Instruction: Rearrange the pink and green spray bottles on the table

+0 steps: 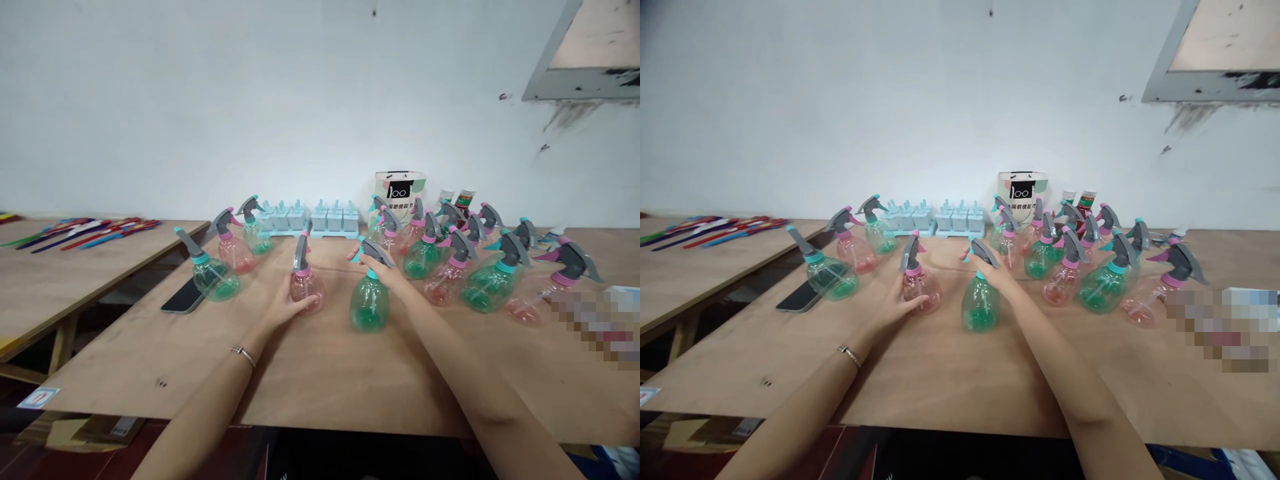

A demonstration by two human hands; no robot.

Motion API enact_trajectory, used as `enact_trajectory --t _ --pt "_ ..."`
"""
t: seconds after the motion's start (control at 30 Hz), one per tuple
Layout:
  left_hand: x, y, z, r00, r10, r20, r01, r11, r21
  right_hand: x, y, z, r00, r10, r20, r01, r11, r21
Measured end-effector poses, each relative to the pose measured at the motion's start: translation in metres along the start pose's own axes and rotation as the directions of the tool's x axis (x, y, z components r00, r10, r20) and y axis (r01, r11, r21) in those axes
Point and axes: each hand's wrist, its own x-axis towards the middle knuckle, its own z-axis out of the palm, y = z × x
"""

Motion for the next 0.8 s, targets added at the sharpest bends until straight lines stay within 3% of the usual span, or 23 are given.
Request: enact_trajectory --t 0.1,0.2,0.3,0.4,0.57,0.7,0.77,0.8 --pt "0.000 0.001 0.001 1.000 -0.028 -0.005 0.028 0.999 -0.029 0.000 -0.004 -0.022 0.998 -0.011 -0.064 -0.001 0.984 -0.177" --pt "-0.001 0.000 0.002 0.998 -0.055 -0.006 0.054 0.998 -0.041 0.000 -0.003 -0.043 0.969 -0.052 -0.241 -0.036 0.937 -0.347" --pt "0.000 -0.002 0.002 0.999 -0.043 -0.024 0.042 0.999 -0.018 -0.002 0.004 -0.055 0.902 -0.099 -0.420 -0.066 0.930 -0.360" --pt "0.000 -0.003 0.002 0.999 -0.020 -0.037 0.020 1.000 0.001 -0.003 0.011 -0.058 0.843 -0.127 -0.522 -0.070 0.938 -0.340" --pt "0.000 -0.007 0.002 0.998 -0.053 -0.015 0.053 0.998 -0.021 -0.002 0.020 -0.060 0.818 -0.189 -0.543 -0.025 0.932 -0.362" --pt "0.000 -0.006 0.002 0.999 -0.051 -0.011 0.050 0.998 -0.033 -0.002 0.022 -0.065 0.800 -0.337 -0.497 0.140 0.910 -0.391" --pt "0.001 -0.003 0.001 0.999 -0.042 -0.002 0.042 0.999 -0.025 -0.002 0.018 -0.068 0.727 -0.504 -0.466 0.275 0.836 -0.474" --pt "0.001 0.000 0.001 0.999 -0.037 0.002 0.037 0.999 -0.016 -0.002 0.015 -0.069 0.662 -0.598 -0.452 0.338 0.776 -0.533"
